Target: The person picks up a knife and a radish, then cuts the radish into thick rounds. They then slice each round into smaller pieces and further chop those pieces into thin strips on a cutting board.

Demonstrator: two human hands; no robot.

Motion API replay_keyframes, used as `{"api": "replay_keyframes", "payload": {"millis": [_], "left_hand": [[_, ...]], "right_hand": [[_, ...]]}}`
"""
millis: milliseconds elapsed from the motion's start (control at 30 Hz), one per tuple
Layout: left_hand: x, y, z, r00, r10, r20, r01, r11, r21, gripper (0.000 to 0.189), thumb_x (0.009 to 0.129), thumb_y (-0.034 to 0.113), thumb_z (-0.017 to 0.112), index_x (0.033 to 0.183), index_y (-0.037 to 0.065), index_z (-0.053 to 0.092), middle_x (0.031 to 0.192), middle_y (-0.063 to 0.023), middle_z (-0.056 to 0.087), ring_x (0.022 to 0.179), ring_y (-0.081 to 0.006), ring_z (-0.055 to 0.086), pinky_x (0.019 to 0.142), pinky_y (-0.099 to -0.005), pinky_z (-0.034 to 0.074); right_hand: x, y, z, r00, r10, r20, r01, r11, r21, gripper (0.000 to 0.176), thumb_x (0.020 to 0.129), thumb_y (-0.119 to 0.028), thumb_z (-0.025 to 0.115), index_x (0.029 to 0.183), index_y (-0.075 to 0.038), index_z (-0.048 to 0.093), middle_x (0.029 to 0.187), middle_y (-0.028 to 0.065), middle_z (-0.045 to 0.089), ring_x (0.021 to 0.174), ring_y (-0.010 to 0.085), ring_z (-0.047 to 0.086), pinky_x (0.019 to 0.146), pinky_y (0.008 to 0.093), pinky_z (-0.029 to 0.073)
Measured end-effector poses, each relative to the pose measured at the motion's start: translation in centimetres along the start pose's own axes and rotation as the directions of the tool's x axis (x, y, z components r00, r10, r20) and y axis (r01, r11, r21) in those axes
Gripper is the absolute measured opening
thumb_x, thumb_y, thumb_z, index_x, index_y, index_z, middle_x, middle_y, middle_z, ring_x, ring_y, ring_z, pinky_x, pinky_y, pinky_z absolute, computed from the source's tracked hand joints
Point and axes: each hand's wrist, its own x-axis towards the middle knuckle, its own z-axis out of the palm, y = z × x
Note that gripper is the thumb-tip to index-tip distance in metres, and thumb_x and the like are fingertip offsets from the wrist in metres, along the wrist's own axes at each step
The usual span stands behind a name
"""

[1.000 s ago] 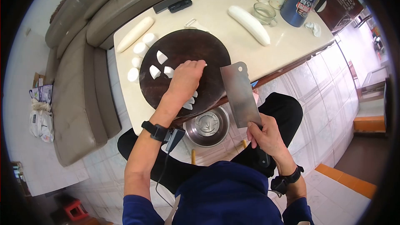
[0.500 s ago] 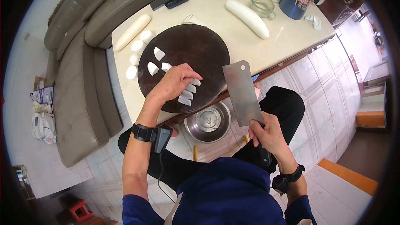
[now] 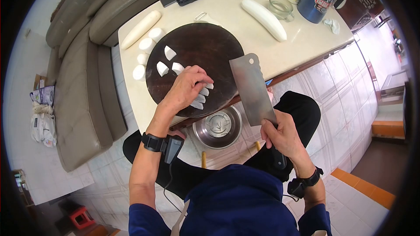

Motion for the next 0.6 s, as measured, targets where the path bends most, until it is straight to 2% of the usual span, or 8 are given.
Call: {"api": "replay_keyframes", "payload": {"millis": [267,333,367,433,467,533,567,600], "left_hand": [[-0.4,-0.1,0.3,0.999,-0.031,-0.035,0.030,1.000,-0.008,0.018,0.082,-0.004,0.066,0.096,0.006,0.073,0.098,-0.0058,0.063,0.093,-0.0251,0.058,0.082,-0.0336,0.048],[-0.7,0.3,0.3,0.998,0.004,-0.066,-0.004,1.000,0.003,0.020,0.083,-0.003,0.065,0.101,0.005,0.072,0.103,-0.0084,0.064,0.097,-0.0275,0.059,0.084,-0.0356,0.049],[-1.1,0.5,0.6,0.998,0.003,-0.070,-0.002,1.000,0.003,0.020,0.083,-0.003,0.065,0.101,0.005,0.072,0.103,-0.0084,0.064,0.097,-0.0275,0.059,0.084,-0.0356,0.049],[-2.3,1.3,1.7,0.951,0.113,-0.286,-0.081,0.990,0.119,0.022,0.085,-0.002,0.064,0.106,0.002,0.069,0.108,-0.0122,0.063,0.102,-0.0303,0.059,0.087,-0.0381,0.049],[-3.0,1.7,2.0,0.952,0.096,-0.292,-0.061,0.990,0.127,0.028,0.086,-0.001,0.064,0.114,-0.001,0.065,0.114,-0.0164,0.061,0.107,-0.0346,0.058,0.091,-0.0405,0.049],[-4.2,2.7,3.4,0.939,0.131,-0.319,-0.078,0.981,0.176,0.032,0.084,0.001,0.066,0.115,-0.002,0.064,0.116,-0.0168,0.060,0.110,-0.0353,0.057,0.094,-0.0414,0.048],[-4.6,2.8,4.0,0.923,0.164,-0.347,-0.088,0.970,0.226,0.036,0.082,0.002,0.069,0.117,-0.003,0.062,0.119,-0.0173,0.058,0.112,-0.0360,0.056,0.096,-0.0424,0.046],[-5.0,2.6,4.3,0.938,0.158,-0.310,-0.081,0.966,0.247,0.042,0.081,0.005,0.071,0.120,-0.005,0.059,0.124,-0.0186,0.056,0.118,-0.0371,0.053,0.098,-0.0442,0.045]], "right_hand": [[0.5,-0.7,0.7,1.000,0.013,0.020,-0.013,0.999,0.045,0.016,0.094,-0.006,0.049,0.080,0.002,0.053,0.061,0.0015,0.055,0.044,0.0064,0.050,0.043,0.0227,0.039],[0.6,-1.0,0.8,0.999,0.028,0.026,-0.027,0.999,-0.022,0.017,0.095,-0.009,0.050,0.081,0.001,0.052,0.058,0.0033,0.053,0.044,0.0129,0.050,0.045,0.0282,0.042],[0.9,-0.7,0.6,0.999,0.027,0.028,-0.026,0.999,-0.025,0.017,0.095,-0.009,0.050,0.081,0.001,0.052,0.058,0.0033,0.053,0.044,0.0129,0.050,0.045,0.0282,0.042],[1.7,0.0,0.1,0.983,-0.186,-0.001,0.168,0.890,-0.424,0.017,0.093,-0.010,0.054,0.080,0.000,0.052,0.054,0.0122,0.054,0.045,0.0268,0.054,0.048,0.0370,0.045],[1.9,-0.6,0.0,0.983,-0.185,-0.004,0.166,0.890,-0.425,0.017,0.093,-0.010,0.054,0.080,0.000,0.052,0.054,0.0122,0.054,0.045,0.0268,0.054,0.048,0.0370,0.045],[2.6,-2.3,0.2,0.937,-0.340,0.080,0.296,0.654,-0.696,0.011,0.086,-0.008,0.058,0.079,-0.001,0.053,0.054,0.0191,0.054,0.052,0.0375,0.056,0.051,0.0447,0.045],[3.2,-2.4,0.4,0.936,-0.342,0.083,0.300,0.652,-0.697,0.011,0.086,-0.008,0.058,0.079,-0.001,0.053,0.054,0.0191,0.054,0.052,0.0375,0.056,0.051,0.0447,0.045],[3.8,-2.2,0.6,0.912,-0.387,0.137,0.356,0.580,-0.732,0.008,0.085,-0.006,0.057,0.083,0.001,0.053,0.058,0.0184,0.056,0.051,0.0372,0.057,0.051,0.0438,0.046]]}}
